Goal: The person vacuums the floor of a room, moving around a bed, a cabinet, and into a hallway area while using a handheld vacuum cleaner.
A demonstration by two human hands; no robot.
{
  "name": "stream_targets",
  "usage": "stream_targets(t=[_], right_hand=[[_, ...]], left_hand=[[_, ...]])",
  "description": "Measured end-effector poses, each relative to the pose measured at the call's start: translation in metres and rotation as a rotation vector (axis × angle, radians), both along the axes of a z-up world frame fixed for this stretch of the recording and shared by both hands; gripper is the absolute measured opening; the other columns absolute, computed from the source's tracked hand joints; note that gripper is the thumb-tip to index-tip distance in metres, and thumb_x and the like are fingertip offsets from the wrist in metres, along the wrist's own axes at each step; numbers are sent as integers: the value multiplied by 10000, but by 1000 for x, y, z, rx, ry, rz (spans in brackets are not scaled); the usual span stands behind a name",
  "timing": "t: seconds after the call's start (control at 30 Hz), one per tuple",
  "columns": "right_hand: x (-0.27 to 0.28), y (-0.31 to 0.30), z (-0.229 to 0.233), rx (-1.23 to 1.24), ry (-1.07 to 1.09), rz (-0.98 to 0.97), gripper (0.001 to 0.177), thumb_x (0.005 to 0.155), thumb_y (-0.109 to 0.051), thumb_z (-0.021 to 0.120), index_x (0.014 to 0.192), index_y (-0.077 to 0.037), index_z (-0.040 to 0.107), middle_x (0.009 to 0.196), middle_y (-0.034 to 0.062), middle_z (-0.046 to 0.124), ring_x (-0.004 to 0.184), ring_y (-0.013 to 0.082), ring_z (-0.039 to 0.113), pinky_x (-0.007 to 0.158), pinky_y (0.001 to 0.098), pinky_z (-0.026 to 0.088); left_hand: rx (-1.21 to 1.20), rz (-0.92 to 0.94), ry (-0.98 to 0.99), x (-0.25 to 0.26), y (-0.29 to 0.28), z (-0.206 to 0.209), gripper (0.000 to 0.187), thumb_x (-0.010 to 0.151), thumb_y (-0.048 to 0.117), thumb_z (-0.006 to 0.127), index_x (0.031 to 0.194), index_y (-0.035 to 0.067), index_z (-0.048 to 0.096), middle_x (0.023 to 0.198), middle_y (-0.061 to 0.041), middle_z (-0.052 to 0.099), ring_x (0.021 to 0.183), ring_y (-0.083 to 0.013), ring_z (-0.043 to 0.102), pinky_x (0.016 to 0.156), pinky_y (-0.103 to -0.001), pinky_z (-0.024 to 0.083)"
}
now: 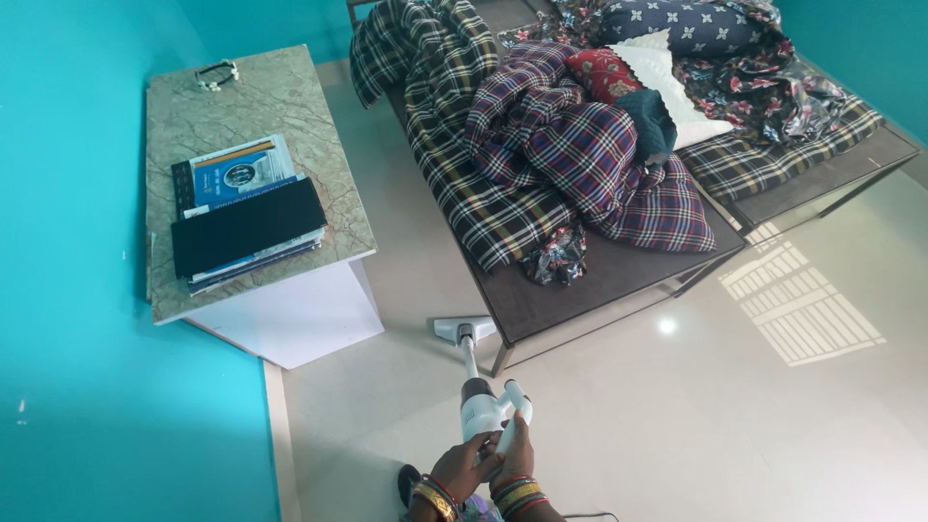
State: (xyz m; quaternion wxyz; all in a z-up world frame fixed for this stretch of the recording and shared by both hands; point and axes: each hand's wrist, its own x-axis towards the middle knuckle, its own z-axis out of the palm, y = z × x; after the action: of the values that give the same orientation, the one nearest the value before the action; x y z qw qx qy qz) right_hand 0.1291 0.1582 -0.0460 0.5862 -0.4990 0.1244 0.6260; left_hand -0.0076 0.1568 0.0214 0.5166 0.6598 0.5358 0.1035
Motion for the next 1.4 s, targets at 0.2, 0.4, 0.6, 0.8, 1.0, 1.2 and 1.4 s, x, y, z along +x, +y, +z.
stream_targets(t=[0.2, 0.4, 0.6, 0.8, 1.0, 1.2, 1.4], right_hand=[[-44, 36, 5, 20, -31, -49, 484, 910, -522, 620, 1058, -72, 519, 599, 61, 503, 434, 146, 437, 411, 285, 362], [-68, 71, -5, 27, -52, -78, 464, 913, -488, 632, 1070, -64, 527, 610, 50, 500, 462, 157, 462, 440, 303, 395], [-69, 88, -11, 5, -143, -33, 484, 894, -486, 660, 1056, -41, 558, 615, 45, 508, 460, 150, 461, 445, 304, 407], [-64, 86, -14, -14, -112, -134, 487, 884, -500, 670, 1030, -50, 554, 614, 45, 497, 442, 135, 432, 415, 286, 384], [-59, 93, -11, -4, -72, -186, 522, 897, -542, 669, 1022, -53, 541, 635, 38, 486, 438, 103, 410, 396, 241, 355], [-54, 118, -9, 7, -124, -92, 533, 887, -561, 664, 1018, -62, 534, 627, 30, 474, 439, 96, 391, 396, 242, 342], [-40, 165, -19, 45, -190, 57, 539, 873, -548, 661, 1019, -40, 556, 618, 44, 489, 438, 114, 413, 401, 258, 353]], left_hand=[[31, -36, -31, -43, 38, -10, 576, 938, 566, 590, 1365, 180, 561, 973, -186, 751, 897, -379, 732, 771, -455, 570], [30, -40, -35, -63, 72, -28, 539, 951, 558, 564, 1331, 177, 579, 975, -200, 748, 900, -397, 722, 769, -478, 558], [12, -66, -7, -68, 89, -38, 525, 962, 565, 557, 1306, 170, 584, 1001, -200, 740, 937, -400, 710, 803, -487, 547], [36, -152, -50, -66, 101, -40, 537, 939, 569, 603, 1282, 157, 604, 1029, -173, 743, 967, -384, 714, 833, -470, 561], [9, -161, -130, -69, 115, -29, 553, 916, 524, 664, 1317, 148, 598, 1091, -148, 743, 1027, -344, 718, 881, -431, 556], [8, -129, -144, -63, 136, -36, 573, 915, 474, 697, 1362, 140, 565, 1111, -163, 731, 1045, -340, 715, 902, -424, 550], [26, -42, -144, -45, 169, -67, 555, 934, 483, 670, 1356, 137, 573, 1088, -176, 743, 1030, -358, 718, 898, -426, 553]])
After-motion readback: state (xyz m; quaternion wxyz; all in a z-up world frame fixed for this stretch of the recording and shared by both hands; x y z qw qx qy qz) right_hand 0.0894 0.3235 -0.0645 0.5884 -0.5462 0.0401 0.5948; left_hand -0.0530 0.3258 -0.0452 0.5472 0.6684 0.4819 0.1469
